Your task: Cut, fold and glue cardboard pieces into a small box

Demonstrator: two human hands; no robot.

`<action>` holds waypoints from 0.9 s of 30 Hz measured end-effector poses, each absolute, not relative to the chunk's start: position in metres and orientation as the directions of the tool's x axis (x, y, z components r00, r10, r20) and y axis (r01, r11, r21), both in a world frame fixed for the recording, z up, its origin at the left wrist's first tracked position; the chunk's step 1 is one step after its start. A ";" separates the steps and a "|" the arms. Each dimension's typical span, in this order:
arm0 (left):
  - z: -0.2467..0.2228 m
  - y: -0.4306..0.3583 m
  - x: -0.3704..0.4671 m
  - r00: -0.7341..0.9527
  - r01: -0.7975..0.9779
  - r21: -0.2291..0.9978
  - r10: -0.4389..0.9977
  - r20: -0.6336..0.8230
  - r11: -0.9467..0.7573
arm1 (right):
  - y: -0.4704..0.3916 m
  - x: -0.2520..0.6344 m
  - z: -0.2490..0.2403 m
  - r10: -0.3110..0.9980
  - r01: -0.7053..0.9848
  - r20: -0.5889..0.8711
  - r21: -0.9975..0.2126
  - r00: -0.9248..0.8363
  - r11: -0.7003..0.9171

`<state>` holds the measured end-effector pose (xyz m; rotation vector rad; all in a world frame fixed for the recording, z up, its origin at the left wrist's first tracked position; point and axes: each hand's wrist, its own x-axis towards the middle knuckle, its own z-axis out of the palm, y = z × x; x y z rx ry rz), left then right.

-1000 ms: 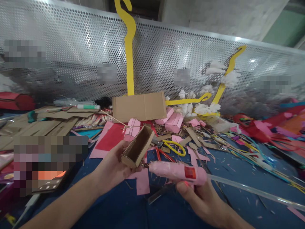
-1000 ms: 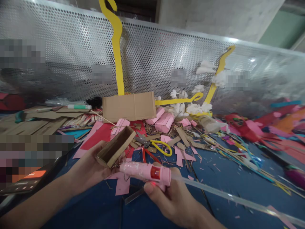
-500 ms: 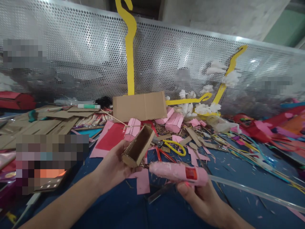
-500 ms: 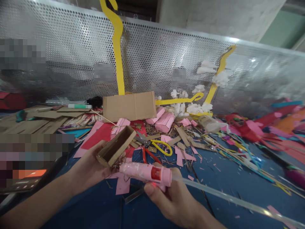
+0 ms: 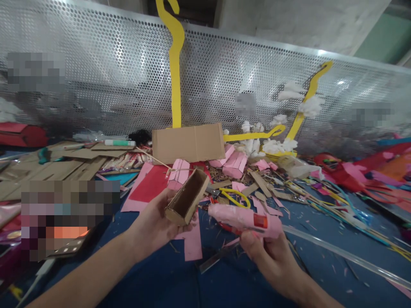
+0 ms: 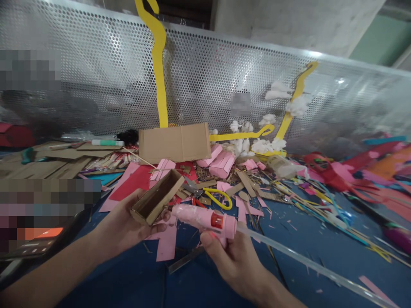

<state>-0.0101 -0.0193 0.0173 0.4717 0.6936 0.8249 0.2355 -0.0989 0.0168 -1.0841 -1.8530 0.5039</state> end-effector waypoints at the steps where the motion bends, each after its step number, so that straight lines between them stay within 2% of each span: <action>1: 0.017 -0.019 -0.010 0.485 -0.504 0.623 0.793 -0.369 0.598 | -0.099 0.236 0.016 0.846 0.486 0.490 -0.698 -0.211 0.526; 8: 0.018 -0.020 -0.011 0.533 -0.514 0.606 0.779 -0.329 0.607 | -0.100 0.239 0.013 0.848 0.516 0.483 -0.681 -0.218 0.520; 14: 0.018 -0.020 -0.011 0.534 -0.506 0.617 0.781 -0.325 0.603 | -0.099 0.238 0.009 0.890 0.432 0.417 -0.779 -0.184 0.454; 22: 0.018 -0.020 -0.012 0.546 -0.485 0.625 0.770 -0.330 0.612 | -0.099 0.236 0.019 0.857 0.450 0.455 -0.729 -0.243 0.515; 27: 0.010 -0.017 -0.013 0.584 -0.515 0.592 0.760 -0.286 0.619 | -0.098 0.237 0.014 0.874 0.449 0.467 -0.758 -0.133 0.473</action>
